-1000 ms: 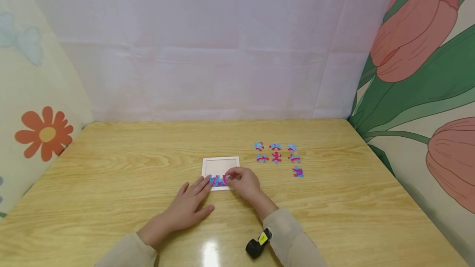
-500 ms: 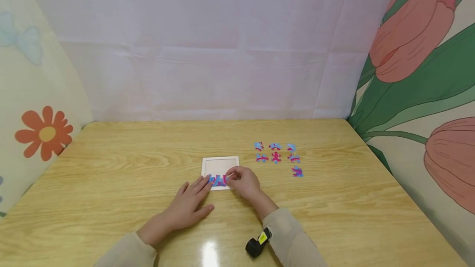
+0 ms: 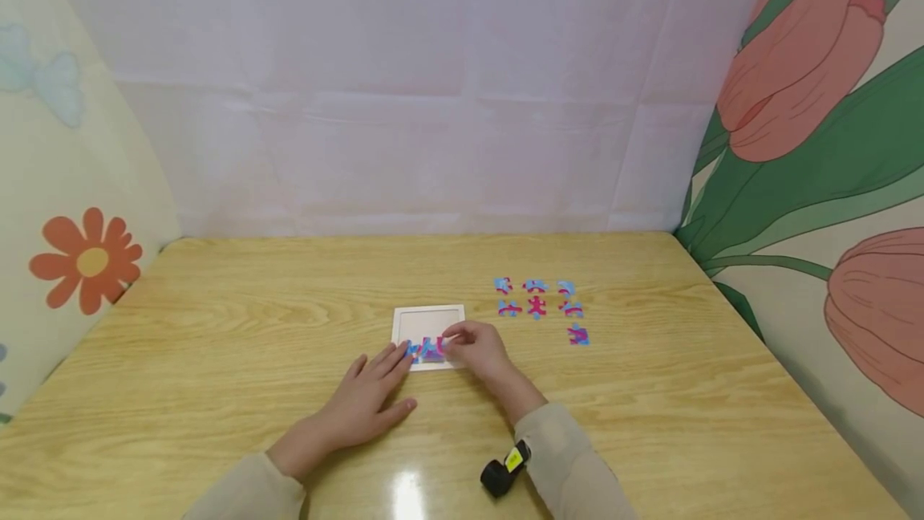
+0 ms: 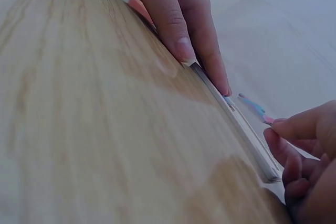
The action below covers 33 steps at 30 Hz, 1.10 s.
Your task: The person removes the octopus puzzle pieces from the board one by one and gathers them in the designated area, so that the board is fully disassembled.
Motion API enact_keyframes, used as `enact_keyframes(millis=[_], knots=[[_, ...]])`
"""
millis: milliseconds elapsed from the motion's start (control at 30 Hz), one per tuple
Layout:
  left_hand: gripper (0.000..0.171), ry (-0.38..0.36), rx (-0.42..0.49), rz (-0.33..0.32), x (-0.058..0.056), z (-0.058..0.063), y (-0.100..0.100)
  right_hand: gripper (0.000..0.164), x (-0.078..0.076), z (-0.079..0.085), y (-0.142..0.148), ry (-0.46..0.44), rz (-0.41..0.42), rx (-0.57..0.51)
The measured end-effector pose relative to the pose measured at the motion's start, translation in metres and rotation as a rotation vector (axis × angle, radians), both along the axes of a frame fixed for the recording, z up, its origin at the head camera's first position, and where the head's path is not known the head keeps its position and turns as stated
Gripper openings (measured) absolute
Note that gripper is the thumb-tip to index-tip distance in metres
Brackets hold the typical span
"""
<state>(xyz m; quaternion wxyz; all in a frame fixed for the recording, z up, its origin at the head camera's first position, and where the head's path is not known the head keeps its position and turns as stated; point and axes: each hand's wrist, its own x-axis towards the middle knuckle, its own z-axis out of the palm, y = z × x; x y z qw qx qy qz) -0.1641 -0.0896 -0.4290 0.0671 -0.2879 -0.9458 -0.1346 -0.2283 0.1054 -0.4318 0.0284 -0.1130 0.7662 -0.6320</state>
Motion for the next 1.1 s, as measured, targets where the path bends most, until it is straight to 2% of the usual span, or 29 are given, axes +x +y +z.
enact_keyframes(millis=[300,733,967,1100], knots=[[0.062,-0.010,0.009,0.001,0.000,0.001,0.001,0.018,-0.004,0.005,0.004,-0.098,-0.085,-0.024],[0.061,-0.007,0.027,-0.007,0.000,0.000,0.000,0.019,-0.003,0.011,0.017,-0.200,-0.104,-0.109],[0.061,-0.005,0.032,-0.008,0.000,-0.001,-0.001,0.015,0.000,0.013,0.039,-0.110,-0.089,-0.100],[0.060,-0.002,0.036,-0.006,0.000,-0.001,-0.001,0.020,-0.002,0.014,0.051,-0.127,-0.136,-0.073]])
